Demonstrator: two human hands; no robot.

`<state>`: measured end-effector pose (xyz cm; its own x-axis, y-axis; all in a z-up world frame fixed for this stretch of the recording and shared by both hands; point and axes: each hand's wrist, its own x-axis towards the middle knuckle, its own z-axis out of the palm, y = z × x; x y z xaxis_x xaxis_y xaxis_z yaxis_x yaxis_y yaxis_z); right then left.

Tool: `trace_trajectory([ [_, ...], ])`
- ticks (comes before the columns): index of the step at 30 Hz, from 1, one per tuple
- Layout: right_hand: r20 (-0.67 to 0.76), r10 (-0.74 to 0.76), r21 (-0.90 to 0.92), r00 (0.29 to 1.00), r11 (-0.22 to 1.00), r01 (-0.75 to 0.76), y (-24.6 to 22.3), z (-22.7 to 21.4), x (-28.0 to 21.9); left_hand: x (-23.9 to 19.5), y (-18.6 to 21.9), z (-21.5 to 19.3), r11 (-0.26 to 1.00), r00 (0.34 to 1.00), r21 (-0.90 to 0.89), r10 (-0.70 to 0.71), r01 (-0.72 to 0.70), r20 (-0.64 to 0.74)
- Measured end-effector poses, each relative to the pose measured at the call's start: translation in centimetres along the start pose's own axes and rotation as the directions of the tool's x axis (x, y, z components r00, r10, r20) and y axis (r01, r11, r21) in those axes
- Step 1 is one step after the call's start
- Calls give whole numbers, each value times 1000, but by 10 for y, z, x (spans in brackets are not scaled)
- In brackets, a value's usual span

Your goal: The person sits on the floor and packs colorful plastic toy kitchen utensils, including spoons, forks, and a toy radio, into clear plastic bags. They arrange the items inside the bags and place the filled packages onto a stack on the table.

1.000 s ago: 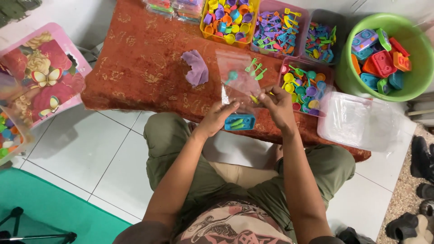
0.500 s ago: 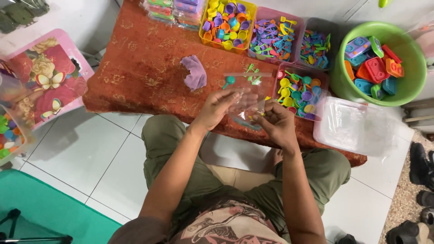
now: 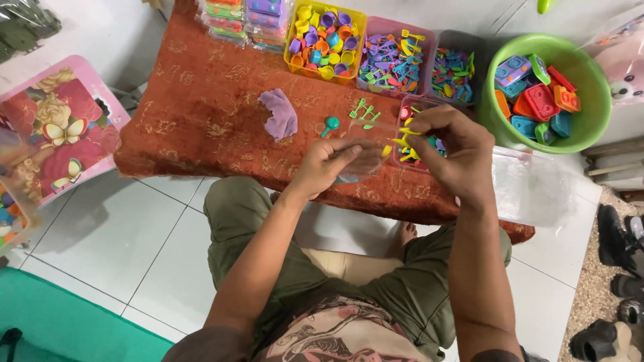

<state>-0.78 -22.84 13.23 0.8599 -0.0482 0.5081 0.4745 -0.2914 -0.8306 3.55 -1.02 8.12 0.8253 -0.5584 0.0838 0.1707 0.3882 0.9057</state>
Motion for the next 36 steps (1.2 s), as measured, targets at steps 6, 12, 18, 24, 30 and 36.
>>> trace_trajectory([
  [6, 342, -89, -274, 936, 943, 189, -29, 11, 43, 2, 0, 1, 1000, 999, 9, -17, 16, 33],
  [12, 533, -35, -332, 845, 910, 247, -20, 18, 55, -3, -1, 4, 999, 999, -6, -36, 36, 20],
  [18, 580, 136, -388, 803, 913, 126, -21, 16, 58, -1, 1, -2, 999, 999, -24, -44, 44, 8],
  [24, 575, 140, -420, 806, 896, 143, -12, 9, 69, -3, 11, 0, 999, 999, -29, -26, 27, 28],
  [30, 575, 202, -441, 793, 893, 92, -26, 8, 75, 18, -31, -32, 1000, 999, -22, -3, 4, 40],
  [36, 615, 181, -378, 767, 922, 85, -30, 13, 74, -6, 22, 4, 998, 999, -58, -10, 13, 37],
])
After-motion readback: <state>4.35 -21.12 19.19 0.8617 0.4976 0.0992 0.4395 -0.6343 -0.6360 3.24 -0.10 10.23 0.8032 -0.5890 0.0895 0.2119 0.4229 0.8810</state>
